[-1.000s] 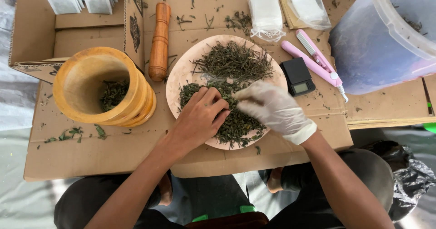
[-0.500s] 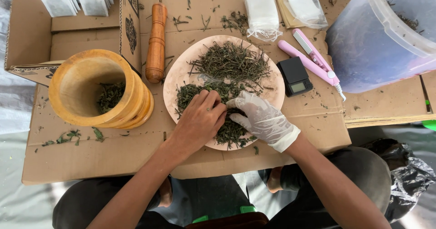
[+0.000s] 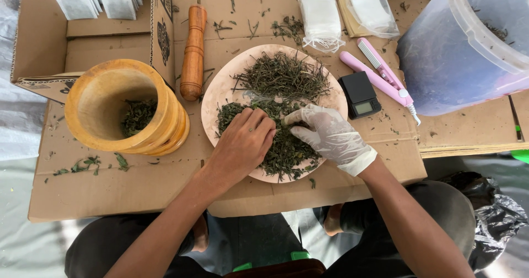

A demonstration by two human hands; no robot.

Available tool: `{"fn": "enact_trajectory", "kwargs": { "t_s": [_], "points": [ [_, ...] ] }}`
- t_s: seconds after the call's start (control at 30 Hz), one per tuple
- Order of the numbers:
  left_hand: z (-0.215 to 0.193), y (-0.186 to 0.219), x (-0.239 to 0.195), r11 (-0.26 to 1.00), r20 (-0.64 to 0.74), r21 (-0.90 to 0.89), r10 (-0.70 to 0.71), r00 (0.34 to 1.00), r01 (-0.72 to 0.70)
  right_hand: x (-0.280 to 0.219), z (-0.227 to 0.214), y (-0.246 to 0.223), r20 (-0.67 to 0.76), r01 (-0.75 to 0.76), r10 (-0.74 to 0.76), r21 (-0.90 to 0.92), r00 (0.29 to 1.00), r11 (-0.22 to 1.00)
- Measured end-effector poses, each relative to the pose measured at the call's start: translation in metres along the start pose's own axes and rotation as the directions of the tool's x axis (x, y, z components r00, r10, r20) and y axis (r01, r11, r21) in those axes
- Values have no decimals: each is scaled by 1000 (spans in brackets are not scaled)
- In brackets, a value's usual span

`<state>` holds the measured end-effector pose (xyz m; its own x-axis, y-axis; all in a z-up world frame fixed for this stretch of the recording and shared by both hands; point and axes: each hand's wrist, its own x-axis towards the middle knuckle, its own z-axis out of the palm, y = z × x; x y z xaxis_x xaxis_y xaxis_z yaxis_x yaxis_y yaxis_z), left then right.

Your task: The person sorts dried green herbs on a pink plate, picking through the pile with gloved hands and occasionally transferring portions into a wooden mortar. The workspace includes a digital scale, a pink sealing tool, and empty tea bags nearby.

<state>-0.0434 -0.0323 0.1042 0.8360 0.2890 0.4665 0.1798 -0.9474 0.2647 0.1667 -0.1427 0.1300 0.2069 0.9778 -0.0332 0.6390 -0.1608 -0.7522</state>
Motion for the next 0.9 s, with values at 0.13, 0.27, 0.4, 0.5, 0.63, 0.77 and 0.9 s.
{"fn": "enact_trajectory", "kwargs": {
  "t_s": [0.13,0.27,0.4,0.5,0.63,0.77,0.9],
  "points": [
    [3,-1,-1,1000,6,-17,-16,1000,16,4,-3,6,-34,-34,33,-41,999,999],
    [5,-3,-2,1000,37,-12,-24,999,25,2,-7,-4,-104,-118,141,206,984,971],
    [7,-2,-1,1000,39,1,1,999,-1,5,-17,-23,-104,-136,204,454,973,881],
    [5,0,0,1000,40,14,9,999,-9,7,-23,-13,-77,-188,293,609,953,770],
    [17,-5,-3,999,40,48,11,999,-13,11,-20,-4,-66,-193,316,670,947,717],
    [11,-3,-2,993,19,108,48,999,-50,11,-20,-2,-78,-164,289,671,954,723],
    [16,-4,-3,993,10,106,57,998,-58,16,-22,-7,-66,-155,267,671,961,725]
  ]
}}
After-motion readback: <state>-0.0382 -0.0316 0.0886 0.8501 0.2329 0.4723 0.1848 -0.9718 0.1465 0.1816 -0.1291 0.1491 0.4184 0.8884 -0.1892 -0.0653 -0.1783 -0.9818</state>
